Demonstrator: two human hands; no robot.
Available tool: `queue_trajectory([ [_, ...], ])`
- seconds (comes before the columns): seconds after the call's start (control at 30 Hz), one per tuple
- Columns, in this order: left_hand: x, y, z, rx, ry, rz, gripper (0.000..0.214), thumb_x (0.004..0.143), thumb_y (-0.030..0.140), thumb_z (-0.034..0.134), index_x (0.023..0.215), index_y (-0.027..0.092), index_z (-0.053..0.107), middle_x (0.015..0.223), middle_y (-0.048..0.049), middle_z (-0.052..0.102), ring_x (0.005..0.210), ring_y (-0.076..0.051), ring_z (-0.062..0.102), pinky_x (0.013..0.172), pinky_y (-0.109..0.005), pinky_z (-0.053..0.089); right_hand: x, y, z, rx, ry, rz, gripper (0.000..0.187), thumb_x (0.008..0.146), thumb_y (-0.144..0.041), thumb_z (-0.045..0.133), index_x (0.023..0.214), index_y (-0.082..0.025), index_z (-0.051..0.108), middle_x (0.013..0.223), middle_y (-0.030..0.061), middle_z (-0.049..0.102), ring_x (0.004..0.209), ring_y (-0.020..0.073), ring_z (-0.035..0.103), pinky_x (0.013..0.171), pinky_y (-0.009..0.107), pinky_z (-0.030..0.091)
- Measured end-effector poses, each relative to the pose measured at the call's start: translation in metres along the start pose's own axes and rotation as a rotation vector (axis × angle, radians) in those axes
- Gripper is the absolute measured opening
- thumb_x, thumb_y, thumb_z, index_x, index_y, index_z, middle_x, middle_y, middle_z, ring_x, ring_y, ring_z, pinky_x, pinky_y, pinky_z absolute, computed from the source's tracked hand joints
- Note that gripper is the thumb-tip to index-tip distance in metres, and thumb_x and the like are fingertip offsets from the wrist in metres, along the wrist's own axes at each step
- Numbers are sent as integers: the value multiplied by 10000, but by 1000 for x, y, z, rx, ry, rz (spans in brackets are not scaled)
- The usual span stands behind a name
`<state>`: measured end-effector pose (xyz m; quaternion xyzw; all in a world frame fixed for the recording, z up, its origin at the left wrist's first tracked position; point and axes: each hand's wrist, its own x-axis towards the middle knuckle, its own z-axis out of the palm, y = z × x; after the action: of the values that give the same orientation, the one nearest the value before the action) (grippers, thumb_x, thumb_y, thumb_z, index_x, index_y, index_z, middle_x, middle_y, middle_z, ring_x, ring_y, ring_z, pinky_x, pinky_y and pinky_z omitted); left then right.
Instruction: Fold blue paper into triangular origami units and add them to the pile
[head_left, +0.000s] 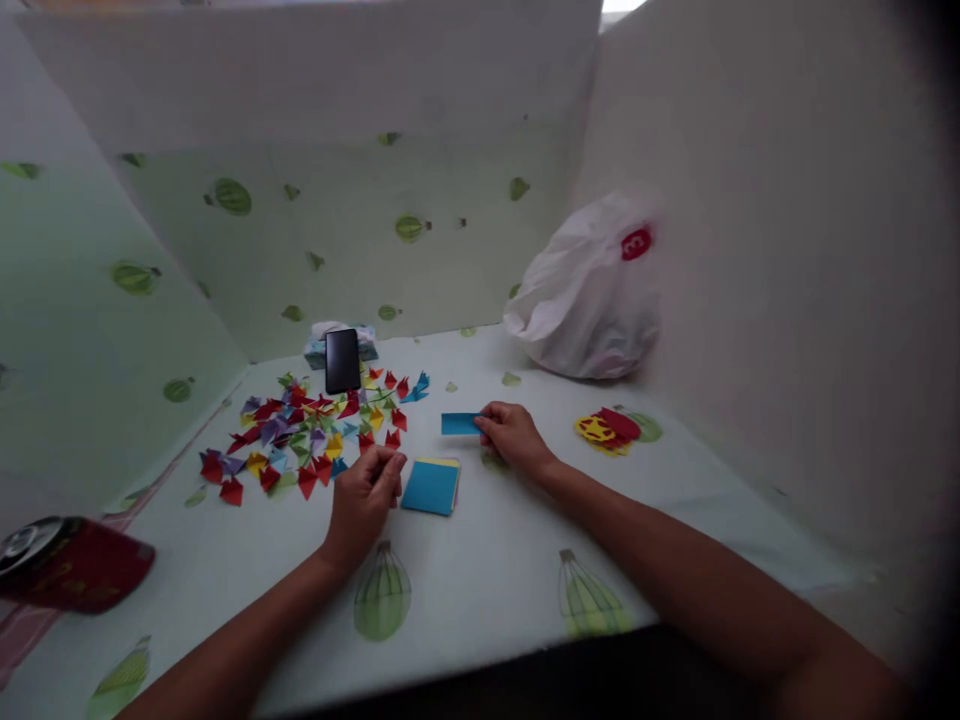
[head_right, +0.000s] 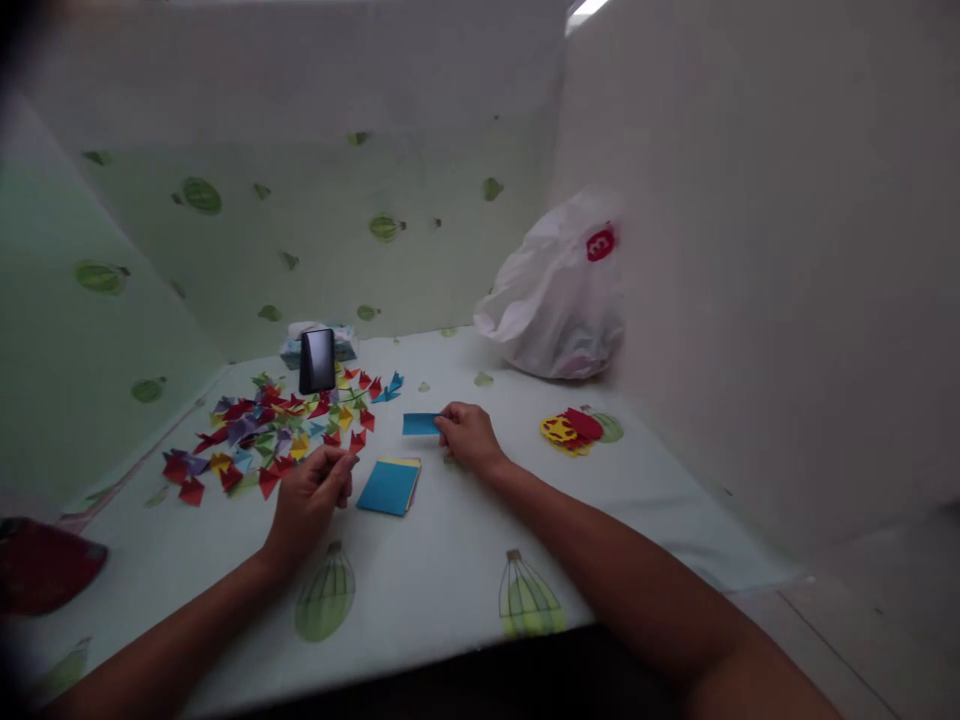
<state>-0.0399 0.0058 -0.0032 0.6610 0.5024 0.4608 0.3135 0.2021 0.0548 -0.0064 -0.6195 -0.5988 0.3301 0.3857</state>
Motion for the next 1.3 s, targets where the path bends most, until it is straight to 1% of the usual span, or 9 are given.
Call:
queue_trajectory([
  [0.1,-3,15,3,64,-90,40,292,934,419,575,762,186,611,540,45,544,474,-110,497,518,-218,409,6,5,-8,-197,101,-14,80,828,-225,691,829,-157,648,836,94,724,817,209,676,717,282,464],
  [0.23,-4,42,4,226,-240,162,253,926,339,557,736,191,634,554,20,586,524,-128,528,559,-231,387,-1,3,-8,-355,194,-82,291,913,-319,633,1166,-175,644,1172,151,704,1033,266,655,803,319,436],
  [0.47,-32,55,-25,444,-323,287,184,950,294,559,833,198,664,761,-31,704,671,-155,612,657,-257,403,-11,2,2,-378,187,-180,406,909,-444,549,1198,-171,634,762,54,648,714,236,607,638,304,346],
  [0.6,-68,36,-73,521,-86,73,177,921,334,593,798,210,566,669,24,597,599,-138,529,618,-257,373,-15,3,5,-251,192,-223,448,865,-484,530,1162,-165,638,693,29,611,657,217,584,642,306,364],
  [0.77,-107,-16,-158,625,592,-244,317,797,473,685,823,231,483,712,35,521,664,-180,532,667,-307,440,-23,1,8,-163,184,-293,466,860,-526,529,1156,-181,633,704,19,607,633,193,564,666,312,397],
  [0.87,-117,-48,-200,663,878,-381,415,732,476,739,949,208,509,968,-52,613,904,-255,621,885,-417,512,-28,-1,12,-126,163,-309,469,855,-529,539,1158,-182,628,720,20,611,632,189,565,673,317,411],
  [0.97,-110,-70,-222,625,907,-414,654,697,467,785,1190,139,507,1286,-183,589,1162,-332,612,1047,-485,483,-30,-2,14,-110,144,-313,470,853,-531,532,1142,-174,633,718,25,614,637,192,567,672,321,416],
  [1.03,-98,-78,-226,569,871,-418,795,660,435,827,1302,124,475,1383,-207,560,1262,-350,580,1106,-483,458,-30,-3,14,-105,153,-305,463,848,-533,530,1120,-174,637,712,25,613,637,191,564,669,320,414],
  [1.3,-68,-100,-237,528,917,-533,982,591,445,876,1405,131,425,1374,-211,614,1237,-414,625,1062,-524,504,-25,-2,11,-18,136,-242,462,826,-549,529,1068,-171,638,720,17,588,656,182,535,678,320,412],
])
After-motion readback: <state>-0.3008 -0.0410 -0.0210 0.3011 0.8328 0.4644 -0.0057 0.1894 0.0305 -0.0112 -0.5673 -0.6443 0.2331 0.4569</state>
